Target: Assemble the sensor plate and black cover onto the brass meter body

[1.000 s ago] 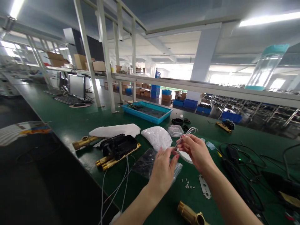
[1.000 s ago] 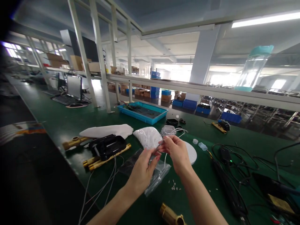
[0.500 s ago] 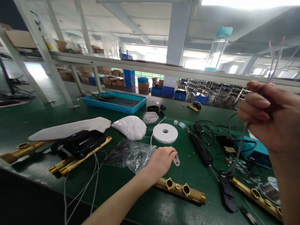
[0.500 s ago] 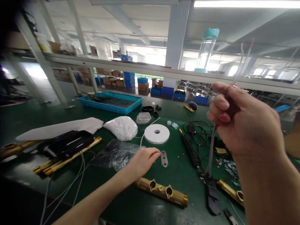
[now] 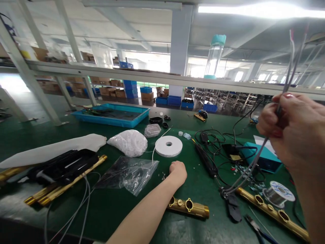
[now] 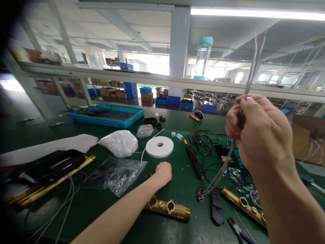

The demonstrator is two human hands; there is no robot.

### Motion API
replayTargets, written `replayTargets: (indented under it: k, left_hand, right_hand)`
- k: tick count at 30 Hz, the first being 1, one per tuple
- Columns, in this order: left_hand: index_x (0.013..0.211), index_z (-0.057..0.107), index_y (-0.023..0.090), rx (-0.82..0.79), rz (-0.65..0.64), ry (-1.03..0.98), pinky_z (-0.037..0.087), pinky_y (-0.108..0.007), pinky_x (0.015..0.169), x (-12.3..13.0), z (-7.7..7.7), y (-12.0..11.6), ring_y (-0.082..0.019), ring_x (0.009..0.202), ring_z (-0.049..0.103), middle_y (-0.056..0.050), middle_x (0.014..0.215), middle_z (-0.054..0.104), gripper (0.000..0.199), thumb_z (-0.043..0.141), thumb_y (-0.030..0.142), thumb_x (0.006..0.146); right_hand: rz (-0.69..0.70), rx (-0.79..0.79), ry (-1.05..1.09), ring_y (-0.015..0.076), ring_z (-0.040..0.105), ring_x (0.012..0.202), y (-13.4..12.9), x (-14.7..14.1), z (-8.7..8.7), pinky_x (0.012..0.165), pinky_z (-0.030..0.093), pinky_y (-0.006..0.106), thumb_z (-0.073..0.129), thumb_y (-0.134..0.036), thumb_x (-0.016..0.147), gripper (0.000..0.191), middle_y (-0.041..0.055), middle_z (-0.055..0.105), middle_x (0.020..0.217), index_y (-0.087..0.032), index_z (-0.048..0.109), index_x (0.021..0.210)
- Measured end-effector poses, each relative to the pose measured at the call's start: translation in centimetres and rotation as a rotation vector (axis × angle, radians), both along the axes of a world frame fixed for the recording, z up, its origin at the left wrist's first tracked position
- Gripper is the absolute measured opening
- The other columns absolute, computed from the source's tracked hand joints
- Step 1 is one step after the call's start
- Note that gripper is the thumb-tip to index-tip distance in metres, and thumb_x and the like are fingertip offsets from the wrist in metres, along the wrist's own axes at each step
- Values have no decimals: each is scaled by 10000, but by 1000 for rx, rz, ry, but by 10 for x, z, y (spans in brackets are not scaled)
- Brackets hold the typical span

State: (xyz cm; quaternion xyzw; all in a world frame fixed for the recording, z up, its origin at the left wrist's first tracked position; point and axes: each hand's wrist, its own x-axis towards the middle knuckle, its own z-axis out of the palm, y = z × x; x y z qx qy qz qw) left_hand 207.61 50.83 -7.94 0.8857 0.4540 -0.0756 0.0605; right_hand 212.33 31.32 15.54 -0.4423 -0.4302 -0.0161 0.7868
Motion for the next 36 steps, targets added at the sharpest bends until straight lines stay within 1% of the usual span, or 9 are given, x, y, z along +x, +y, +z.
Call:
replayTargets:
  k: [4, 7, 10, 13, 19, 22, 25, 29, 36]
  left_hand:
    - [994, 603, 103, 11, -43, 83, 553, -377, 768, 3, -6, -3, -199, 915, 618, -84, 1003, 627, 208, 599, 267, 866]
    - [1026, 594, 103, 60, -94, 86, 554, -384, 778, 0, -10, -5, -208, 950, 611, -95, 1042, 616, 227, 575, 279, 882]
    - [1009, 601, 100, 81, -165, 71, 548, -393, 798, -5, -9, -3, -213, 970, 607, -96, 1031, 624, 220, 564, 281, 890]
    - [970, 610, 101, 60, -217, 81, 544, -390, 803, -7, -5, 0, -199, 940, 615, -82, 1001, 634, 192, 579, 267, 880]
    - [1023, 595, 110, 19, -217, 101, 541, -390, 805, 1, -3, -1, -204, 961, 603, -83, 1048, 614, 200, 584, 242, 874]
    - [1010, 601, 111, 16, -207, 98, 532, -411, 819, 1, -9, -3, -214, 974, 597, -84, 1047, 615, 204, 605, 249, 860]
    - [1006, 603, 112, 30, -210, 80, 520, -429, 841, -2, -13, 0, -222, 995, 589, -87, 1060, 614, 199, 596, 253, 866]
    - [1029, 593, 115, 39, -226, 69, 518, -430, 841, -7, -12, 5, -224, 1008, 582, -92, 1078, 604, 226, 560, 290, 889]
    - [1096, 561, 117, 15, -303, 81, 521, -404, 831, 3, -7, 6, -211, 975, 587, -102, 1105, 581, 296, 574, 318, 879]
  right_hand:
    - [43, -38, -70, 58, 361, 386, 1, -5, -1, 344, 171, 229, 512, -99, 821, 131, -24, 428, 521, -159, 559, 715]
    - [41, -64, -140, 54, 383, 412, 2, -12, -5, 350, 214, 208, 576, -161, 829, 64, -20, 461, 553, -158, 603, 771]
    - [63, -122, -120, 42, 367, 411, 5, -18, -8, 350, 223, 187, 572, -210, 851, 68, -23, 481, 562, -162, 601, 811]
    - [79, -165, -68, 43, 357, 400, 9, -21, -8, 340, 214, 173, 549, -185, 852, 70, -28, 474, 535, -153, 591, 807]
    - [69, -156, -64, 64, 394, 428, 11, -16, -10, 332, 206, 182, 581, -132, 790, 57, -3, 489, 567, -167, 595, 747]
    - [88, -192, -54, 60, 350, 381, 9, -12, -13, 330, 187, 202, 597, -117, 770, 77, -39, 429, 520, -189, 571, 770]
    - [119, -263, -62, 55, 307, 351, 7, -13, -17, 331, 171, 215, 598, -171, 805, 105, -63, 369, 472, -193, 524, 735]
    - [103, -326, -88, 54, 327, 382, 6, -19, -19, 343, 211, 204, 593, -261, 844, 184, -61, 362, 492, -186, 498, 706]
    - [102, -397, -46, 47, 332, 414, 11, -27, -19, 349, 224, 158, 556, -259, 859, 168, -55, 381, 529, -189, 485, 723]
